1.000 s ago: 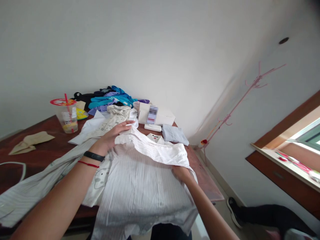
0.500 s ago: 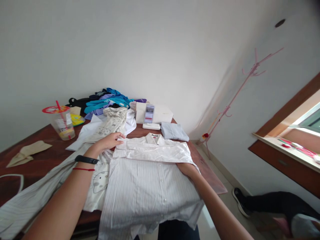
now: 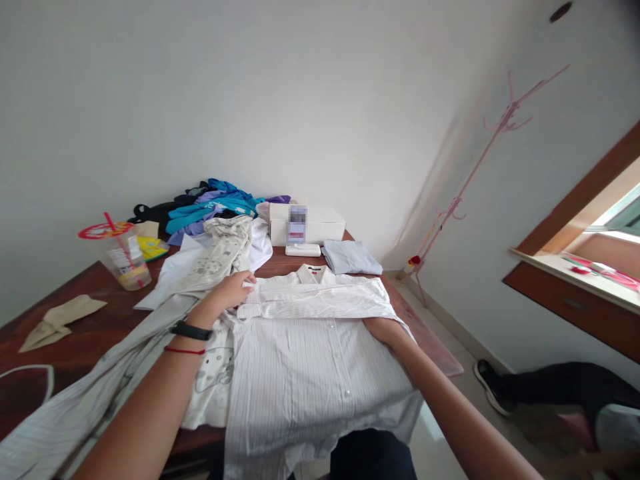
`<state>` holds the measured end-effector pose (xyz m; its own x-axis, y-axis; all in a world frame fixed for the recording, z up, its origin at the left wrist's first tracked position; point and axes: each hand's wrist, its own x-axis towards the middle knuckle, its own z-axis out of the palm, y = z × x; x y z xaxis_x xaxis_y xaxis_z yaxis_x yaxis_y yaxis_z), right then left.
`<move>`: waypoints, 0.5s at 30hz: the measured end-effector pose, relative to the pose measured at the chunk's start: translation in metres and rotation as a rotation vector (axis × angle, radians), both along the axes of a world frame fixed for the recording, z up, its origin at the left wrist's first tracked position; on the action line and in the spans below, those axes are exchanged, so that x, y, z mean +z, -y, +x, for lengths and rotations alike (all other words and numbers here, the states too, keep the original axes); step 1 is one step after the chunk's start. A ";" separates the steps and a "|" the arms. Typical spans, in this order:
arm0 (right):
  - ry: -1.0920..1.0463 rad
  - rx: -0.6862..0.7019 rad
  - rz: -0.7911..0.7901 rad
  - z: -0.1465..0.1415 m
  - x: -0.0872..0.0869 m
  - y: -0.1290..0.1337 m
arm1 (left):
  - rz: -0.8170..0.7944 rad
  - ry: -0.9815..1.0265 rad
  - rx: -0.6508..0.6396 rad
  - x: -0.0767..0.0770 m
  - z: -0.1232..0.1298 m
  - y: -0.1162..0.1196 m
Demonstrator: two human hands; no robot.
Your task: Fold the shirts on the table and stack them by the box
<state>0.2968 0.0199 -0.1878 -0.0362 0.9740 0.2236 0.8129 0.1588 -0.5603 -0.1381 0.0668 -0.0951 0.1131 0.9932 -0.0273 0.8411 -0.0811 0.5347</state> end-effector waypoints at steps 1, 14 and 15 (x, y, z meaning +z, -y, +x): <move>0.009 0.014 0.010 0.000 0.000 0.000 | 0.019 -0.045 0.014 -0.001 0.001 0.000; 0.042 -0.002 0.036 -0.003 0.001 0.001 | 0.449 -0.347 0.012 0.006 0.042 0.028; 0.034 -0.004 0.043 -0.003 0.000 0.001 | 0.494 -0.267 -0.084 0.006 0.050 0.030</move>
